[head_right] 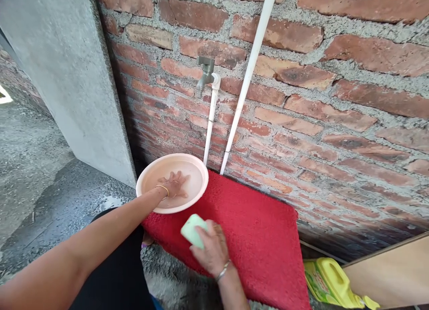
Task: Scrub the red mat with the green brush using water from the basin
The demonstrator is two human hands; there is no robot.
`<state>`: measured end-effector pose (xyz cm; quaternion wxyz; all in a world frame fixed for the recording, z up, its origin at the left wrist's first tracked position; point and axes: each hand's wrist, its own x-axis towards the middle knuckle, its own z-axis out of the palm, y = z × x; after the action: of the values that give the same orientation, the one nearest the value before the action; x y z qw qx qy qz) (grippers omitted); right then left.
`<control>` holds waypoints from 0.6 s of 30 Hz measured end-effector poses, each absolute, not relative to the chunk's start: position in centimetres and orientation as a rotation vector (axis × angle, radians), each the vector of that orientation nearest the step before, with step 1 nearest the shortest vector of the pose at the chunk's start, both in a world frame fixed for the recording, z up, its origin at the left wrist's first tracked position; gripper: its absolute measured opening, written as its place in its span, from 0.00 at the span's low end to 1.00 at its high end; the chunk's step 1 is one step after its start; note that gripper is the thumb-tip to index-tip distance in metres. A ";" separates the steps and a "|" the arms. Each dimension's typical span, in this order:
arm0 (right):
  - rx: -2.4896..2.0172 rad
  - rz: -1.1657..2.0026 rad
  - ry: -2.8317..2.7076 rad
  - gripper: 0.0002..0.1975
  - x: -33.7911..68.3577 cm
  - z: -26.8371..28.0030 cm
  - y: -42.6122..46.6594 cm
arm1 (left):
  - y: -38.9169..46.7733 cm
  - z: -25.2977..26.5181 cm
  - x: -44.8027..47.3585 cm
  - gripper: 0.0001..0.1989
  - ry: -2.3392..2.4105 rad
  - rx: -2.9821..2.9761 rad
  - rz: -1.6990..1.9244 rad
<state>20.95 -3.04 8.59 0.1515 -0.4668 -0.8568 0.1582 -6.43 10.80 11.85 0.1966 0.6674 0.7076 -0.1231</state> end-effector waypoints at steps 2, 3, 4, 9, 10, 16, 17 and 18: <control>-1.149 0.445 -2.657 0.26 17.9 8.7 -3.1 | 10.8 11.8 -6.5 0.50 1.983 1.874 -0.361; -1.143 0.427 -2.685 0.27 17.4 8.7 -2.8 | 10.8 11.8 -6.5 0.50 1.980 1.875 -0.364; -1.206 0.397 -2.664 0.27 17.7 8.8 -2.3 | 10.8 11.8 -6.5 0.50 1.979 1.879 -0.361; -1.887 0.212 -2.084 0.23 28.8 8.9 0.4 | 10.8 11.8 -6.5 0.52 1.968 1.880 -0.355; -2.048 0.188 -1.905 0.26 32.2 8.8 0.2 | 10.9 11.7 -6.4 0.52 1.970 1.880 -0.356; -2.603 0.164 -1.005 0.43 47.2 8.4 -4.7 | 10.9 11.6 -6.4 0.52 1.977 1.890 -0.294; -2.595 0.167 -0.977 0.43 47.5 8.2 -5.2 | 10.9 11.6 -6.5 0.53 1.967 1.889 -0.277; -2.558 0.162 -0.995 0.44 47.1 8.0 -5.4 | 10.9 11.6 -6.6 0.53 1.957 1.885 -0.262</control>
<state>47.11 -5.38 8.03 0.1948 -0.9126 -0.3548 0.0579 -6.61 10.89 11.57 0.2044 0.6758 0.7019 -0.0940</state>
